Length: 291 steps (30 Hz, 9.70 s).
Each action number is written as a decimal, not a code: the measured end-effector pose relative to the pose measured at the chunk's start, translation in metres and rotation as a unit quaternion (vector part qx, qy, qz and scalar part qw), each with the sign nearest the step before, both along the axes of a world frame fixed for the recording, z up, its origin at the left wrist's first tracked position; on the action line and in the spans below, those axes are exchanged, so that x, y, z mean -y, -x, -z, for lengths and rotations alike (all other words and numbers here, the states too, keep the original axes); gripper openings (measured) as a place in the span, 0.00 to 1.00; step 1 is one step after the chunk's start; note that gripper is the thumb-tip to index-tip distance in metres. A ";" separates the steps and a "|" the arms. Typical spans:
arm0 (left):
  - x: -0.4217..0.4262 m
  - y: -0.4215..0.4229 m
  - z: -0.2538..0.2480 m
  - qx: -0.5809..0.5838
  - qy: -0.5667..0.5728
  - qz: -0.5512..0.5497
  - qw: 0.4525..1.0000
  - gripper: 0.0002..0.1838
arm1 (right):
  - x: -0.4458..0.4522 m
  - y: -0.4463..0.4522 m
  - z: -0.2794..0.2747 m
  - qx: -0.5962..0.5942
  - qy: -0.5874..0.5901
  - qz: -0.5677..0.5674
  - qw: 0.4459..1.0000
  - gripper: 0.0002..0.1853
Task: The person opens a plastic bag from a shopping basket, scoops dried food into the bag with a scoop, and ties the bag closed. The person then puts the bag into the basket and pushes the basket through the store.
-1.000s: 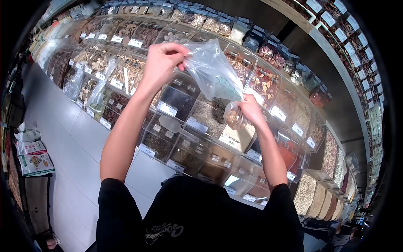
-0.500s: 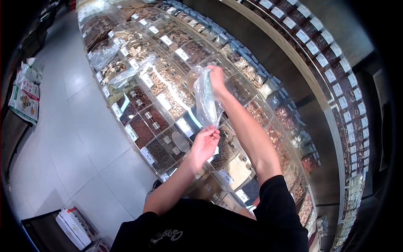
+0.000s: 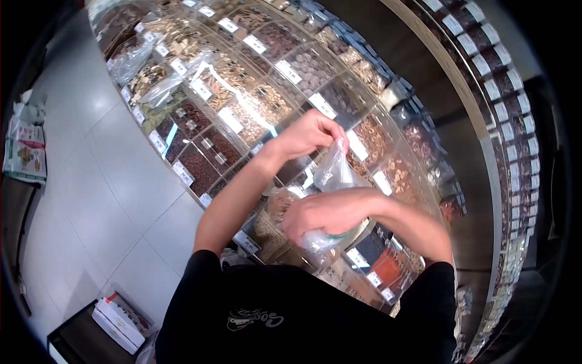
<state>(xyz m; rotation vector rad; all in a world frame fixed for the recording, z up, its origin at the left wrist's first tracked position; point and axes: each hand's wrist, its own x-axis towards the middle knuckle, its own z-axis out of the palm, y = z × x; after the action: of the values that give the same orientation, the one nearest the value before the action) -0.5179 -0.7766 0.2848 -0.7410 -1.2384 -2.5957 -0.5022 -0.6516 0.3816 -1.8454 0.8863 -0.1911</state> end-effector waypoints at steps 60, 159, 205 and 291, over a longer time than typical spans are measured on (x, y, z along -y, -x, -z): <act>-0.061 -0.157 0.146 0.441 -0.175 0.007 0.880 0.06 | -0.206 0.092 0.073 -0.450 0.191 0.503 0.712 0.07; -0.052 -0.081 0.005 0.268 -0.091 -0.082 0.956 0.05 | -0.162 0.126 -0.067 -0.565 0.199 0.497 0.627 0.09; -0.200 -0.039 -0.031 0.298 -0.151 0.187 0.924 0.05 | -0.059 0.124 -0.132 -0.498 0.305 0.458 0.670 0.12; -0.134 -0.073 -0.058 -0.147 0.576 -0.254 0.763 0.03 | -0.167 -0.029 0.096 0.192 0.265 0.858 0.396 0.06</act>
<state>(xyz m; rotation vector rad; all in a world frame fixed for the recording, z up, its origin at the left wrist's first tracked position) -0.4452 -0.6428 0.3431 -0.7288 -2.4240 -1.0217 -0.4729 -0.4841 0.2856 -0.3436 2.1481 -2.2563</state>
